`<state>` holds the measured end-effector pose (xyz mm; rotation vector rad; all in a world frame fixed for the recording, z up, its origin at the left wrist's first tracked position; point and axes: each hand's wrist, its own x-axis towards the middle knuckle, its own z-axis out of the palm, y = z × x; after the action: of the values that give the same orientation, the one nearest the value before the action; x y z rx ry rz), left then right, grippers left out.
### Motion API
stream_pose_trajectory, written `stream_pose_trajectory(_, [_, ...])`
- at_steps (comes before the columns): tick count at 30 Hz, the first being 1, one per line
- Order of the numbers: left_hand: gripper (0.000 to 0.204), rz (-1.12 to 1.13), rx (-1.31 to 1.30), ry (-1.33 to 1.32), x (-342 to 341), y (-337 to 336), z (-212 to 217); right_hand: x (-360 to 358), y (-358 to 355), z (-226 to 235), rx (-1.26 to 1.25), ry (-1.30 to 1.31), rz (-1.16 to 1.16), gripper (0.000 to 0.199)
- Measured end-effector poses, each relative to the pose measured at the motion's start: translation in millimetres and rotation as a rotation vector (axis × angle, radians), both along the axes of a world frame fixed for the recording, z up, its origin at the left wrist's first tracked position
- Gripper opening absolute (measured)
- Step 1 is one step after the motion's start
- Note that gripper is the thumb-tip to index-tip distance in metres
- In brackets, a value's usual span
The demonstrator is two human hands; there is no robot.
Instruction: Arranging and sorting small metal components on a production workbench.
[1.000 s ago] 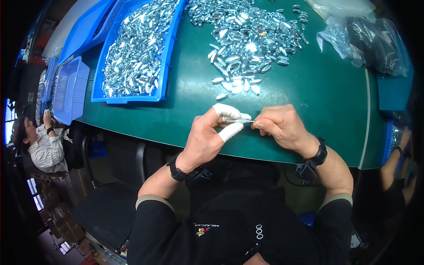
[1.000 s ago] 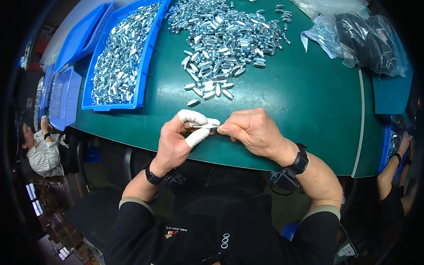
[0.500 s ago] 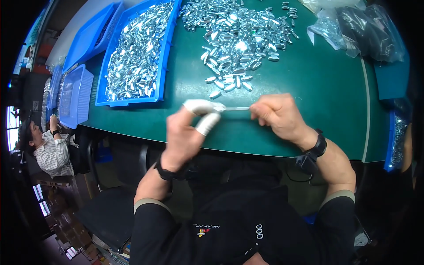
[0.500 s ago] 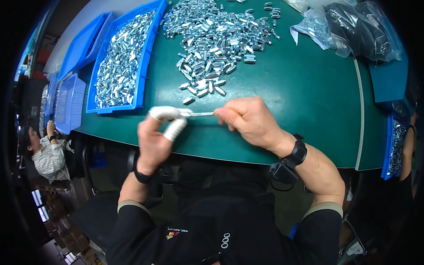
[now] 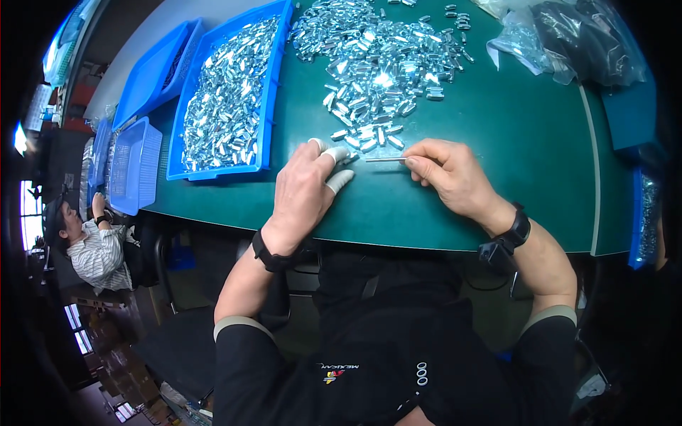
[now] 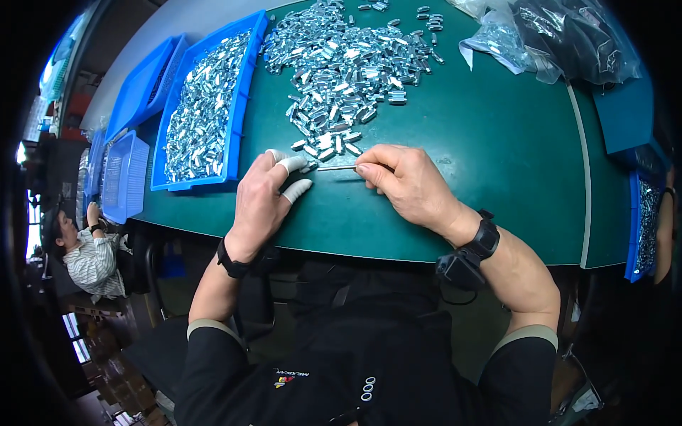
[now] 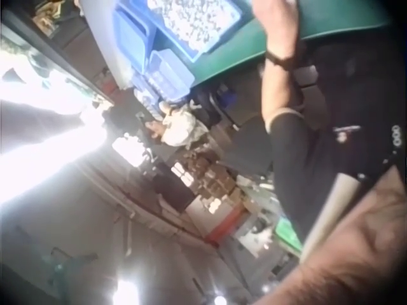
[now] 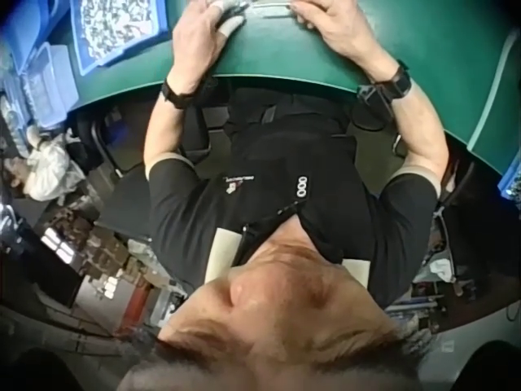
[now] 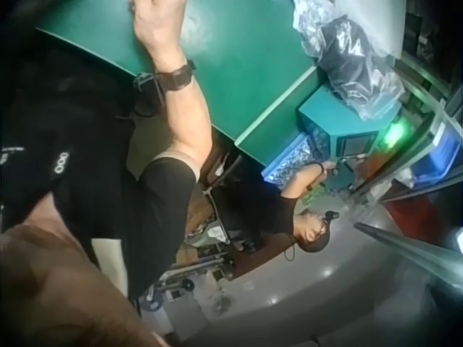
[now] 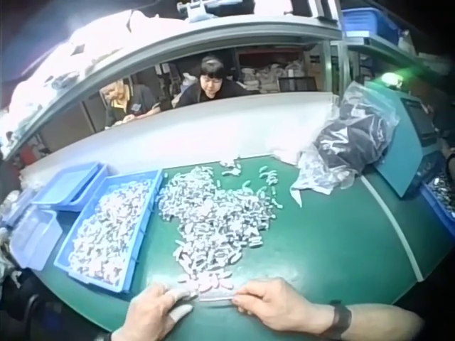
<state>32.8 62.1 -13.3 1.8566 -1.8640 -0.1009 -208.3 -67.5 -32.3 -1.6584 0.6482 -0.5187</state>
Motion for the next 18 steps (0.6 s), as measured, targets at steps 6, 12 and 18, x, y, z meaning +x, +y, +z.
stream_pose_trajectory(6, [0.023,-0.026,0.028,0.175,-3,2,-15,0,-2,-1,-0.241,0.027,0.032,0.017])
stream_pose_trajectory(12, [0.019,-0.039,-0.007,0.384,-11,4,-17,-1,-2,-2,-0.34,0.018,0.038,0.014])
stream_pose_trajectory(18, [0.017,-0.028,0.009,0.442,-14,6,-15,-2,-3,3,-0.424,0.018,0.049,0.013])
